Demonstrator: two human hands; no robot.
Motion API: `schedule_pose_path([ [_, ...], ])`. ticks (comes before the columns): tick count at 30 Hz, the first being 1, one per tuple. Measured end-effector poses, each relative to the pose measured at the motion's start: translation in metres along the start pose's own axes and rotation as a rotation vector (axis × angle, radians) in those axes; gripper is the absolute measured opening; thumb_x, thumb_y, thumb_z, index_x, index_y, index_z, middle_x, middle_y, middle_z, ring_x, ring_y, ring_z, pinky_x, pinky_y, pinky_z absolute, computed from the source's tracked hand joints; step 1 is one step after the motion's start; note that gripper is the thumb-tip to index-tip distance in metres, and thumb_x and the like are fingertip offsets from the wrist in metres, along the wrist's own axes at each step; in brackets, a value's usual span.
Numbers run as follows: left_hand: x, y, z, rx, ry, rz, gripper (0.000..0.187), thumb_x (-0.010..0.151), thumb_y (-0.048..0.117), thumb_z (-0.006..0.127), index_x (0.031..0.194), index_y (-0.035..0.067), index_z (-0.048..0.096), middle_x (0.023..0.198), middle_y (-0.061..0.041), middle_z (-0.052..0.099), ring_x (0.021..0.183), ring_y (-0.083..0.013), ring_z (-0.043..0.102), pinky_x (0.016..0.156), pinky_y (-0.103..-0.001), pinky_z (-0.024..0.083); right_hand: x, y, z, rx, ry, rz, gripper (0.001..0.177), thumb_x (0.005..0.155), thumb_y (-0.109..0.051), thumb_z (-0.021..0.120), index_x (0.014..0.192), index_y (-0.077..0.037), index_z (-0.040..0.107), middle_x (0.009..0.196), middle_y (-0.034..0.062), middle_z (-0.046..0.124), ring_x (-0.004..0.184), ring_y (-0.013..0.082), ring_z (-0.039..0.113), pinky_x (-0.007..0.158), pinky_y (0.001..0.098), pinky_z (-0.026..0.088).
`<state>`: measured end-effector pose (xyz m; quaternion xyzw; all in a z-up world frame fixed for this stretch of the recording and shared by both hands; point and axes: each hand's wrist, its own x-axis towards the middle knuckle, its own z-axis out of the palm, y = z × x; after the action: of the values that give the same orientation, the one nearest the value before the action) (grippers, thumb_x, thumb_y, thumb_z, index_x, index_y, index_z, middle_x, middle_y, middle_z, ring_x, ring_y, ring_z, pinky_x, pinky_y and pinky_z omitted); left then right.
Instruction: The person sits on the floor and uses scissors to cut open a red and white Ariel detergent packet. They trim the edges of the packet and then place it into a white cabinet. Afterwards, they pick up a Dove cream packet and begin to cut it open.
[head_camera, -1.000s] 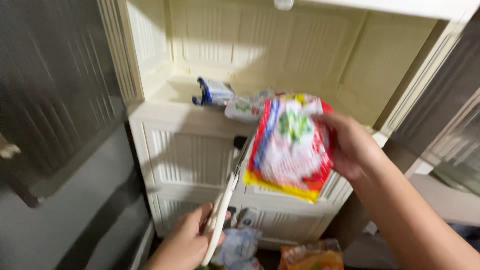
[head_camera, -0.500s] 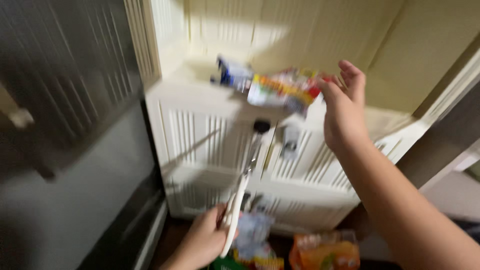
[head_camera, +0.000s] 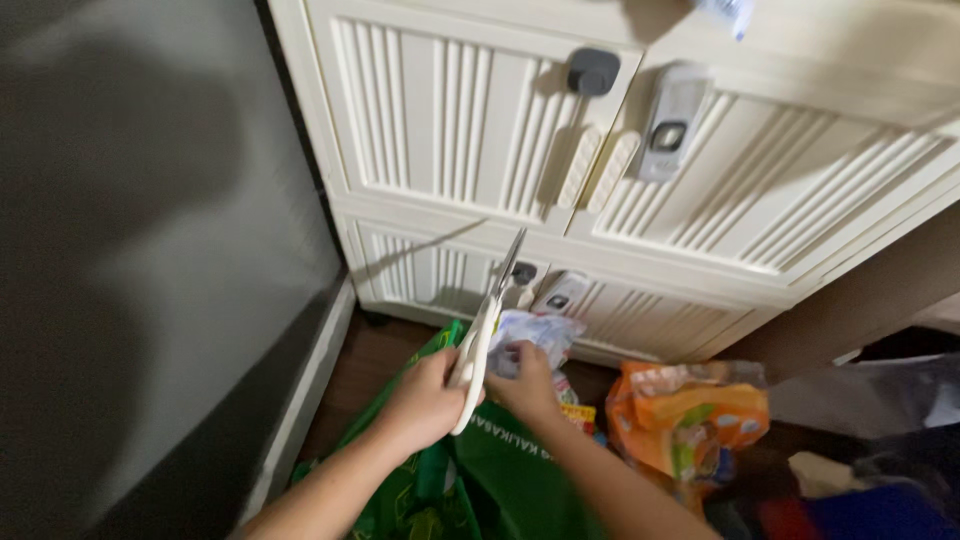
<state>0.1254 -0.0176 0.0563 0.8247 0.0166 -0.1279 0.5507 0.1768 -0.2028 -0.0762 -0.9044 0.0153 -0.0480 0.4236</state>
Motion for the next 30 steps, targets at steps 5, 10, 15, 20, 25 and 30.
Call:
schedule_pose_path([
  [5, -0.010, -0.003, -0.004, -0.012, 0.006, -0.115, 0.033, 0.077, 0.018, 0.072, 0.109, 0.012, 0.072, 0.085, -0.007, 0.077, 0.075, -0.0177, 0.073, 0.068, -0.035, 0.057, -0.010, 0.014, 0.035, -0.164, 0.064, -0.047, 0.048, 0.070, -0.021, 0.088, 0.110, -0.005, 0.067, 0.118, 0.0219, 0.057, 0.113, 0.0427, 0.054, 0.098, 0.0489, 0.048],
  [10, -0.013, -0.013, -0.015, 0.056, 0.033, -0.069, 0.036, 0.075, 0.019, 0.075, 0.110, 0.010, 0.072, 0.090, -0.007, 0.078, 0.080, -0.0189, 0.074, 0.072, -0.035, 0.057, -0.008, 0.048, 0.020, 0.077, -0.052, -0.247, 0.022, 0.079, -0.014, 0.084, 0.091, -0.004, 0.068, 0.130, 0.0149, 0.055, 0.120, 0.0352, 0.057, 0.100, 0.0427, 0.051],
  [15, -0.013, -0.005, -0.019, 0.068, 0.050, -0.072, 0.041, 0.077, 0.020, 0.073, 0.116, 0.012, 0.071, 0.097, -0.010, 0.079, 0.087, -0.0216, 0.075, 0.077, -0.037, 0.057, -0.001, 0.039, -0.058, 0.820, -0.315, -0.041, 0.012, 0.084, -0.004, 0.074, 0.087, -0.006, 0.063, 0.141, -0.0006, 0.048, 0.116, 0.0212, 0.063, 0.097, 0.0386, 0.053],
  [20, -0.014, 0.006, -0.015, 0.076, 0.117, 0.022, 0.045, 0.077, 0.024, 0.074, 0.120, 0.011, 0.068, 0.100, -0.011, 0.078, 0.089, -0.0232, 0.076, 0.079, -0.039, 0.057, -0.016, 0.005, -0.163, 1.267, -0.510, -0.081, 0.012, 0.100, 0.002, 0.068, 0.106, -0.006, 0.062, 0.120, 0.0112, 0.061, 0.112, 0.0244, 0.062, 0.100, 0.0430, 0.052],
  [25, -0.001, 0.007, -0.012, 0.016, 0.238, 0.109, 0.055, 0.078, 0.033, 0.084, 0.119, 0.004, 0.063, 0.101, -0.013, 0.076, 0.092, -0.0237, 0.074, 0.083, -0.038, 0.056, -0.023, -0.032, -0.228, 1.347, -0.686, -0.122, 0.028, 0.100, -0.006, 0.063, 0.127, -0.002, 0.059, 0.128, 0.0177, 0.065, 0.117, 0.0296, 0.065, 0.097, 0.0453, 0.055],
  [30, 0.006, 0.001, -0.011, -0.568, -0.135, 0.139, 0.051, 0.079, 0.027, 0.084, 0.118, 0.002, 0.063, 0.104, -0.009, 0.074, 0.095, -0.0189, 0.070, 0.086, -0.033, 0.057, -0.025, -0.035, -0.234, 1.475, -0.636, -0.147, 0.049, 0.101, -0.013, 0.060, 0.146, 0.000, 0.050, 0.141, 0.0204, 0.060, 0.125, 0.0299, 0.063, 0.103, 0.0461, 0.053],
])
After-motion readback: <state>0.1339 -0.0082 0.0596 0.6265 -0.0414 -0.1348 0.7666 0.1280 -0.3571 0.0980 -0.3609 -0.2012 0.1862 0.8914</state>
